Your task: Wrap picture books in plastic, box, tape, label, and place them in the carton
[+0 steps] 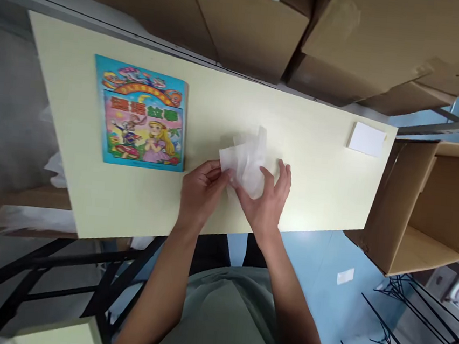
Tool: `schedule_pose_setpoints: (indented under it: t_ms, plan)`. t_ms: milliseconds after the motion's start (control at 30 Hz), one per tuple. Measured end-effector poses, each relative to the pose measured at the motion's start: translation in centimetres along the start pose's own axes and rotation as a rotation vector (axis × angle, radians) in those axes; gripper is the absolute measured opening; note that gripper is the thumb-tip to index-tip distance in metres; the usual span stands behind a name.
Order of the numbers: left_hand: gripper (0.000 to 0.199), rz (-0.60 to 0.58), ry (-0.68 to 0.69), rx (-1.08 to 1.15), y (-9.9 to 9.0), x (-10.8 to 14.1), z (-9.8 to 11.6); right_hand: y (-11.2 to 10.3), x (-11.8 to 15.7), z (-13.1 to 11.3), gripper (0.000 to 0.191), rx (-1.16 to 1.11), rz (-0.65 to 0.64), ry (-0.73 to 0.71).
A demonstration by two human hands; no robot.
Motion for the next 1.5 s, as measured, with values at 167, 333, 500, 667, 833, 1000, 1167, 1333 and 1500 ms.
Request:
schedule_pose_setpoints:
  t_ms: [167,333,500,667,833,1000,1167,1333,1500]
  plan:
    - [0.032,0.106,0.012,-0.103,1.2,0.3,-1.2,-0.1,-0.9,1.8,0.014,-0.058,-0.007,0.051]
    - [0.028,0.228,0.038,-0.149,-0.4,0.6,-1.3,-3.5,-1.6,4.9,0.015,-0.215,0.022,0.158]
    - [0.030,0.255,0.054,-0.163,-0.7,0.8,-0.9,-4.2,-2.1,9.4,0.028,-0.324,-0.122,0.331]
    - [0.029,0.295,0.085,-0.260,-0.1,0.5,-0.2,-3.4,-2.4,10.7,0.026,-0.161,-0.115,0.248]
    - [0.042,0.427,0.105,-0.415,-0.7,1.4,1.6,-4.3,-2.2,7.0,0.029,-0.018,-0.016,0.053]
    - [0.040,0.197,0.048,-0.244,2.1,3.3,3.3,-3.1,-0.4,0.0,0.055,-0.332,-0.343,-0.076]
    - [0.057,0.145,0.188,-0.281,4.5,3.8,5.3,-5.0,-1.8,2.1,0.019,-0.508,-0.199,0.235]
    - [0.048,0.131,0.362,-0.650,6.0,3.0,3.8,-8.6,-4.7,8.0,0.025,-0.583,-0.038,0.450]
    - [0.076,0.275,0.320,-0.603,5.3,2.8,1.9,-10.9,-6.1,11.4,0.025,-0.545,0.022,0.447]
Point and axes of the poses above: each hand's wrist, its own x-axis away from the middle knuckle, its own y-axis out of the palm, z = x × y, the point moved 8 cm from there along -x, towards the middle knuckle, and after that the axes turned 1 degree about z, right-handed, at the moved point
